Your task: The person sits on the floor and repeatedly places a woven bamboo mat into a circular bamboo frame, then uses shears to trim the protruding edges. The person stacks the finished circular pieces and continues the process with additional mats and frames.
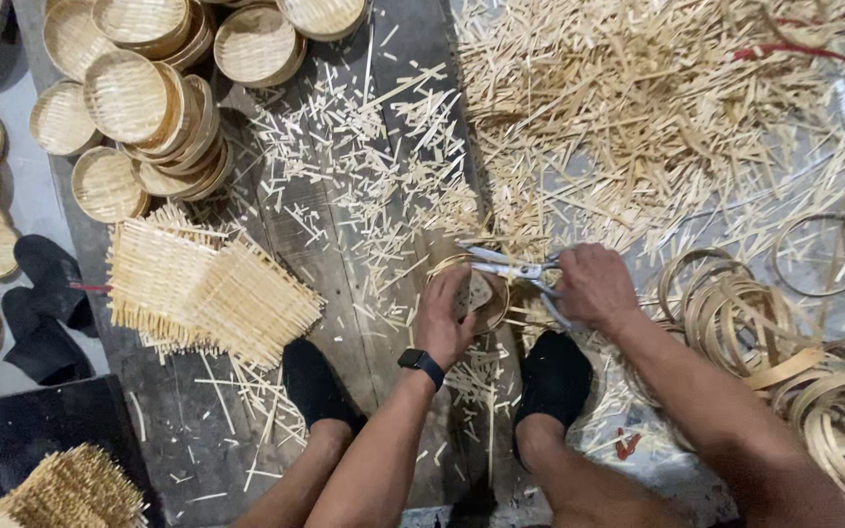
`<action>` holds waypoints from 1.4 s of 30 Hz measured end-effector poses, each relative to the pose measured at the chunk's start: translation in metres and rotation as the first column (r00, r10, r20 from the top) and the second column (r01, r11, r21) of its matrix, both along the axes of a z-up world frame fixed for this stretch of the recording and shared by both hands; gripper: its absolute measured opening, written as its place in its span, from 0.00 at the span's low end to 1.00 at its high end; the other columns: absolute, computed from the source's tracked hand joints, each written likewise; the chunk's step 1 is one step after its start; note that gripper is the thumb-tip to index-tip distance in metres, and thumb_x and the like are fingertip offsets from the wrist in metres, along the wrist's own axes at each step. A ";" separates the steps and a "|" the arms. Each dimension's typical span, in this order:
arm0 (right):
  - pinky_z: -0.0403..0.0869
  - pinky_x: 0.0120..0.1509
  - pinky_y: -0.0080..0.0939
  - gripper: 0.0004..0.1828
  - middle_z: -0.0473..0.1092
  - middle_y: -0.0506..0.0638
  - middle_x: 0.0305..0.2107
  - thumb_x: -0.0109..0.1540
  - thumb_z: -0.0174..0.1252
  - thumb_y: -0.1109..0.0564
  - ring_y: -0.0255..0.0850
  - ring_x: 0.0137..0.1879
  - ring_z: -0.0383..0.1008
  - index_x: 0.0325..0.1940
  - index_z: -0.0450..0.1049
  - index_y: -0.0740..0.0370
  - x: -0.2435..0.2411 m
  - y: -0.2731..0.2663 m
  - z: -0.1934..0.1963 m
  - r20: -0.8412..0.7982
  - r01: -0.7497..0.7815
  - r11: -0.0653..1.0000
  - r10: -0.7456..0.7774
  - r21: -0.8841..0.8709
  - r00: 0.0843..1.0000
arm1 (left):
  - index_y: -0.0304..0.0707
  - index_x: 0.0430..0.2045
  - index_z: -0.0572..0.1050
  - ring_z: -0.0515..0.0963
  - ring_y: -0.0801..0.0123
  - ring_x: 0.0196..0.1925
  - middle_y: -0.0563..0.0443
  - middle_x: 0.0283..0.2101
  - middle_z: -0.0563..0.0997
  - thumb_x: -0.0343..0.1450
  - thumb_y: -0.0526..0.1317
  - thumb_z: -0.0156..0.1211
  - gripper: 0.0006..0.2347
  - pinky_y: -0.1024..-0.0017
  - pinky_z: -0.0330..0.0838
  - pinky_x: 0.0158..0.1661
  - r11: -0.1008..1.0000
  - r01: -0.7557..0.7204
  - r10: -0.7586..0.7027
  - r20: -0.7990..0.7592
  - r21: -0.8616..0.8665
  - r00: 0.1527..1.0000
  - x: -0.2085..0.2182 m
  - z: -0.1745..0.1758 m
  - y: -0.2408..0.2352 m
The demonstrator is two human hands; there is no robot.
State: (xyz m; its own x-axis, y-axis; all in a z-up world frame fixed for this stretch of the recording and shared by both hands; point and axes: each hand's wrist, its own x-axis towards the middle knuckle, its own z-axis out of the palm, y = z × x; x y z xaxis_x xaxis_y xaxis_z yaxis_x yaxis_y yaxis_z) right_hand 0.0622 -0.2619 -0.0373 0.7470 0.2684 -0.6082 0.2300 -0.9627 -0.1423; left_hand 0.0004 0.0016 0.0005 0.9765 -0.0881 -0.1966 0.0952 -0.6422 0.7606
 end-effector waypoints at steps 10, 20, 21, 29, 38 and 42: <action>0.74 0.52 0.51 0.29 0.70 0.59 0.33 0.54 0.59 0.35 0.50 0.44 0.73 0.43 0.73 0.63 0.003 0.000 0.009 0.137 -0.094 0.995 0.090 0.020 0.986 | 0.63 0.60 0.74 0.68 0.43 0.65 0.35 0.64 0.64 0.60 0.38 0.72 0.30 0.55 0.69 0.63 0.998 -0.055 0.054 -0.023 -0.033 0.998 -0.009 -0.013 -0.015; 0.78 0.46 0.53 0.16 0.74 0.57 0.33 0.65 0.52 0.46 0.49 0.40 0.78 0.42 0.75 0.61 -0.003 -0.020 -0.011 -0.035 0.049 0.998 -0.047 0.047 0.998 | 0.63 0.59 0.75 0.69 0.45 0.67 0.40 0.63 0.68 0.58 0.39 0.71 0.30 0.55 0.66 0.66 0.994 0.111 -0.110 -0.019 0.016 0.994 0.006 -0.002 0.007; 0.78 0.46 0.53 0.17 0.74 0.56 0.33 0.67 0.50 0.45 0.49 0.39 0.78 0.41 0.75 0.60 -0.005 -0.022 -0.010 -0.094 0.101 0.994 -0.096 0.044 0.991 | 0.64 0.59 0.75 0.69 0.46 0.67 0.41 0.64 0.69 0.58 0.40 0.71 0.30 0.55 0.66 0.67 0.992 0.124 -0.124 -0.014 0.025 0.992 0.005 -0.001 0.007; 0.74 0.48 0.48 0.29 0.69 0.56 0.30 0.52 0.62 0.34 0.48 0.40 0.72 0.37 0.72 0.62 -0.001 -0.014 -0.001 0.225 -0.108 0.992 0.089 0.072 0.970 | 0.59 0.51 0.80 0.64 0.43 0.68 0.39 0.65 0.65 0.52 0.41 0.75 0.29 0.55 0.62 0.65 0.935 0.337 -0.318 -0.157 0.108 0.935 0.014 0.004 0.005; 0.78 0.49 0.49 0.25 0.72 0.56 0.37 0.63 0.56 0.36 0.48 0.43 0.76 0.53 0.75 0.55 0.009 -0.026 0.009 -0.161 0.232 0.970 -0.241 -0.070 0.957 | 0.51 0.52 0.80 0.68 0.46 0.67 0.39 0.65 0.67 0.55 0.39 0.71 0.27 0.55 0.66 0.64 0.947 0.310 -0.319 -0.126 -0.089 0.939 0.021 -0.001 0.017; 0.68 0.62 0.51 0.37 0.67 0.63 0.47 0.60 0.65 0.36 0.52 0.55 0.68 0.55 0.71 0.72 0.007 -0.027 0.006 0.047 0.447 0.881 -0.445 -0.155 0.894 | 0.49 0.58 0.75 0.83 0.56 0.52 0.44 0.52 0.82 0.71 0.47 0.62 0.20 0.58 0.76 0.54 0.904 -0.420 0.421 -0.341 0.081 0.840 0.027 -0.035 0.027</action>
State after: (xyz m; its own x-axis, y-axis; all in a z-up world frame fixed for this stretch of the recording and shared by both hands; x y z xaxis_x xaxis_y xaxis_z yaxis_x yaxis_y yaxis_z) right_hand 0.0690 -0.2888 -0.0310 0.7715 -0.1929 -0.6063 -0.2282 -0.9734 0.0193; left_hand 0.0270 0.0288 -0.0342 0.7900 0.3171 -0.5248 0.6107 -0.4832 0.6273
